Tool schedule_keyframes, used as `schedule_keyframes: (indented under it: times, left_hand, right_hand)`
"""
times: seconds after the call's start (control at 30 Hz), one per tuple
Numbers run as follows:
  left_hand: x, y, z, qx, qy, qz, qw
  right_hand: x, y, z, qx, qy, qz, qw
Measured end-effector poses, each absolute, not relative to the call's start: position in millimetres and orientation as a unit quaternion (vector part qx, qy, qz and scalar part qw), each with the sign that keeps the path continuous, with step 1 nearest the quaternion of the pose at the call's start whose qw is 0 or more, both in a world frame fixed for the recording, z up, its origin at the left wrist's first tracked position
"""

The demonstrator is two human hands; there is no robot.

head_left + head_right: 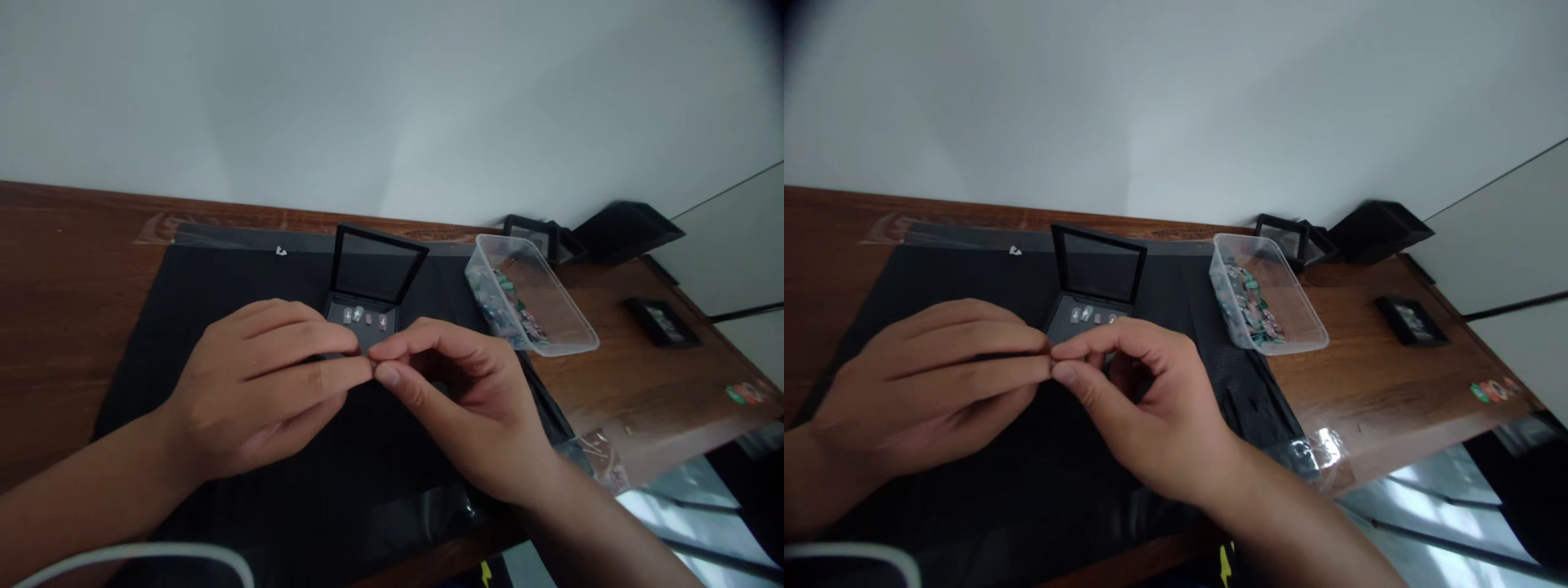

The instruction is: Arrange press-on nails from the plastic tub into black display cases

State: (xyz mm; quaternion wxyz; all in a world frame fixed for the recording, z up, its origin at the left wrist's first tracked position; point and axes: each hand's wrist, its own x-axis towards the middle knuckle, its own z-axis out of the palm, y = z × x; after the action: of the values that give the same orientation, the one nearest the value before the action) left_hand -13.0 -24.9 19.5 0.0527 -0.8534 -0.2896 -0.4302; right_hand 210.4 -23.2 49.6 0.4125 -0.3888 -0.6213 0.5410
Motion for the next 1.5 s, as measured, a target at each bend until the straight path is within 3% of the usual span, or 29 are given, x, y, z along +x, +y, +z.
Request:
schedule_keyframes:
  times: [0.53,1.23,1.5]
  left_hand:
    - [-20.9,-32.8,19.7,-0.879,-0.276,-0.386,0.049]
    - [-20.7,-30.6,31.5,-0.878,-0.294,-0.371,0.071]
    - [-21.1,-28.6,30.1,-0.883,-0.292,-0.366,0.031]
  right_hand:
    - [214.3,-14.6,52.0,-0.346,-0.552,0.657,0.378]
    - [216.2,-21.3,55.5,-0.358,-0.663,0.536,0.381]
    - [216.9,-22.6,57.1,-0.365,-0.674,0.521,0.375]
